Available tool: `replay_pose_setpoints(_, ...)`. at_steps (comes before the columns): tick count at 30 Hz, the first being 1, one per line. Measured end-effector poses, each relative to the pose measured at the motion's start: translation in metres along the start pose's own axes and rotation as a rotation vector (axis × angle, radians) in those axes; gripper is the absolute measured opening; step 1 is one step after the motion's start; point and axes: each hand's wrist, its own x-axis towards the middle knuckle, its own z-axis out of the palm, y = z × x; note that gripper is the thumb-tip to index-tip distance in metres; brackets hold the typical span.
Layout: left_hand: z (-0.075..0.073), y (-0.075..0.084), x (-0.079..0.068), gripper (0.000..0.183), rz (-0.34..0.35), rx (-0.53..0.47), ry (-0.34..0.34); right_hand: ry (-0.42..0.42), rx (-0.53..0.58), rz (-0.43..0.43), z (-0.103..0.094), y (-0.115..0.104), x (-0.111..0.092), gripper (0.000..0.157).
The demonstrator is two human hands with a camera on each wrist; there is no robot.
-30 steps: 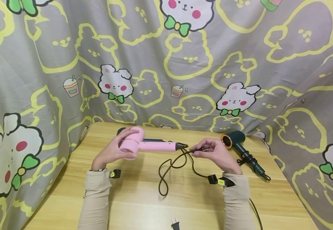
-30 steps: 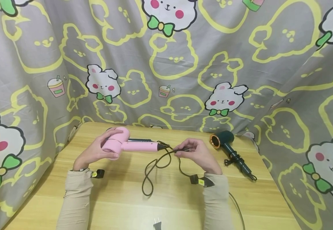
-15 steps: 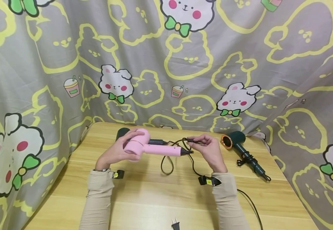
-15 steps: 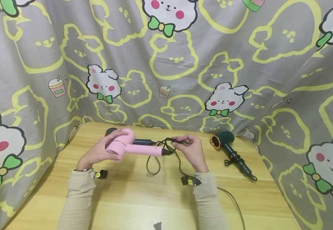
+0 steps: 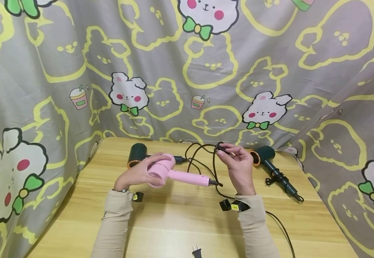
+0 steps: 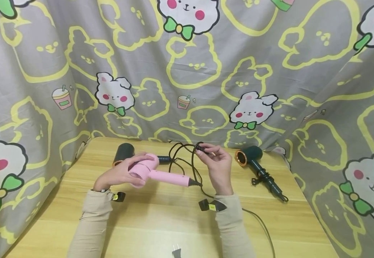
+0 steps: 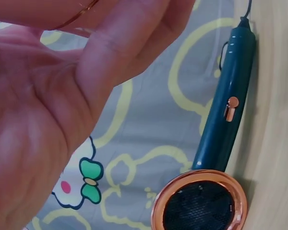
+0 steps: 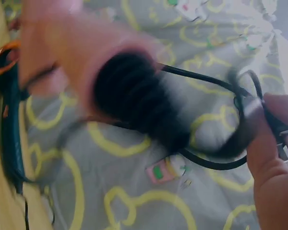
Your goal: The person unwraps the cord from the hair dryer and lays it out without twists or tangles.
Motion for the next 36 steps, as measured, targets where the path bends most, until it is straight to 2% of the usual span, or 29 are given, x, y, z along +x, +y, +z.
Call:
replay_pose_setpoints(4, 0.002, -0.002, 0.002, 0.083, -0.017, -0.014, -0.014, -0.128, 0.209, -0.001, 0.004, -0.015, -0.006, 0.030)
replay_pose_setpoints(8, 0.002, -0.005, 0.001, 0.085, -0.037, -0.032, 0.010, -0.331, 0.292, 0.014, 0.003, -0.025, -0.010, 0.031)
replay_pose_setpoints(10, 0.001, -0.006, 0.000, 0.086, -0.043, -0.043, 0.032, -0.432, 0.291, 0.038, 0.002, -0.029, -0.011, 0.034)
replay_pose_setpoints(13, -0.002, -0.008, -0.001, 0.087, -0.039, -0.044, 0.067, -0.562, 0.249, 0.121, -0.001, -0.032, -0.011, 0.040)
replay_pose_setpoints(15, -0.004, -0.010, -0.003, 0.088, -0.039, -0.022, 0.099, -0.620, 0.176, 0.183, -0.004, -0.033, -0.011, 0.044)
replay_pose_setpoints(18, -0.007, -0.013, -0.005, 0.088, -0.038, 0.011, 0.146, -0.676, 0.066, 0.266, -0.008, -0.033, -0.011, 0.044)
replay_pose_setpoints(23, -0.014, -0.017, -0.009, 0.088, -0.063, 0.005, 0.205, -0.737, -0.034, 0.300, -0.015, -0.036, -0.010, 0.040)
replay_pose_setpoints(27, -0.018, -0.015, -0.014, 0.090, -0.103, -0.009, 0.252, -0.763, -0.134, 0.217, -0.022, -0.046, -0.013, 0.035)
replay_pose_setpoints(31, -0.024, -0.022, -0.017, 0.090, -0.116, -0.007, 0.301, -0.836, -0.217, 0.004, -0.027, -0.057, -0.017, 0.030)
replay_pose_setpoints(34, -0.027, -0.033, -0.021, 0.089, -0.121, 0.010, 0.334, -0.924, -0.196, -0.100, -0.029, -0.064, -0.019, 0.034)
replay_pose_setpoints(36, -0.028, -0.038, -0.025, 0.089, -0.138, 0.016, 0.352, -0.976, -0.150, -0.122, -0.031, -0.070, -0.020, 0.036)
